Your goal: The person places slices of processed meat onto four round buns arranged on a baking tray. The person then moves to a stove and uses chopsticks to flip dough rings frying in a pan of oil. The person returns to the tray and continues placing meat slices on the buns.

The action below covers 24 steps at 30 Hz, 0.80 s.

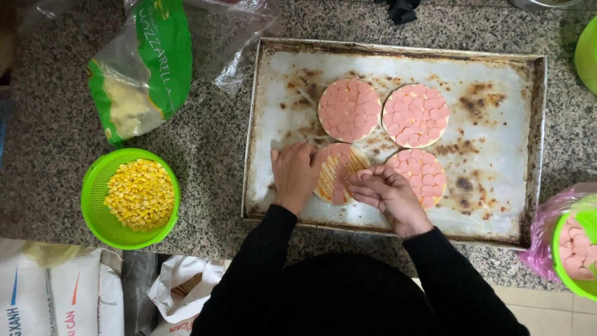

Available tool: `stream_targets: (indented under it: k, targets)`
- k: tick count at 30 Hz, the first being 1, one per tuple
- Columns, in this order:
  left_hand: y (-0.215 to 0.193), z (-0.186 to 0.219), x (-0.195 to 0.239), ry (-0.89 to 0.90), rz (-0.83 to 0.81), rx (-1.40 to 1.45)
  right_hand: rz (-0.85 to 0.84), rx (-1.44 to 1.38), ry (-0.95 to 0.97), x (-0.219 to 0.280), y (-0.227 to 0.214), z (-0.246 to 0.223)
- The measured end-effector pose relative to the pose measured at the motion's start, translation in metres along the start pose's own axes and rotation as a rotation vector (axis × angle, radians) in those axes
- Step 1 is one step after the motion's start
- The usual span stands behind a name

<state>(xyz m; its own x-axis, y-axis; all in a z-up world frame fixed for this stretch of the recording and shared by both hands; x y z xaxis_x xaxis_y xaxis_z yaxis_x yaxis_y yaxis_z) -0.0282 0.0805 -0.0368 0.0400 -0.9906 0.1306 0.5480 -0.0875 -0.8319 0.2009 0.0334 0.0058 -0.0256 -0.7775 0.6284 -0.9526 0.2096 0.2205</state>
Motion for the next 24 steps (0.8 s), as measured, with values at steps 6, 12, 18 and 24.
stream_targets:
  k: [6,12,18,24]
  targets:
    - [0.003,0.0,0.0,0.011,0.007,-0.008,-0.005,0.001,-0.004,0.002,0.003,-0.002]
    - [-0.009,0.02,0.015,0.093,0.116,0.088,-0.04,0.001,0.015,-0.001,0.003,0.003]
    - [-0.012,0.032,0.038,0.47,-0.002,0.216,-0.072,0.052,0.013,0.001,0.01,0.009]
    - [-0.016,0.019,0.042,0.348,0.085,0.145,-0.109,0.088,0.019,0.008,0.019,0.005]
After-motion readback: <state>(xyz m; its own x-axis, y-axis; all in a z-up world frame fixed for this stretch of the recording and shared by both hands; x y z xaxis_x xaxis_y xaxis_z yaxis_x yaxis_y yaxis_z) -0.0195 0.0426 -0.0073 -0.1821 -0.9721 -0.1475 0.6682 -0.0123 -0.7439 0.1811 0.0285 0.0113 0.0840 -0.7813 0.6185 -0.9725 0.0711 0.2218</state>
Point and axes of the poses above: each hand's wrist, its own x-axis away from the middle knuckle, its own y-axis out of the palm, z = x × y, the point moved 1 cm from there along -x, towards the middle knuckle, and after that the axes turned 6 degrees about -y, right-handed, at the moved point
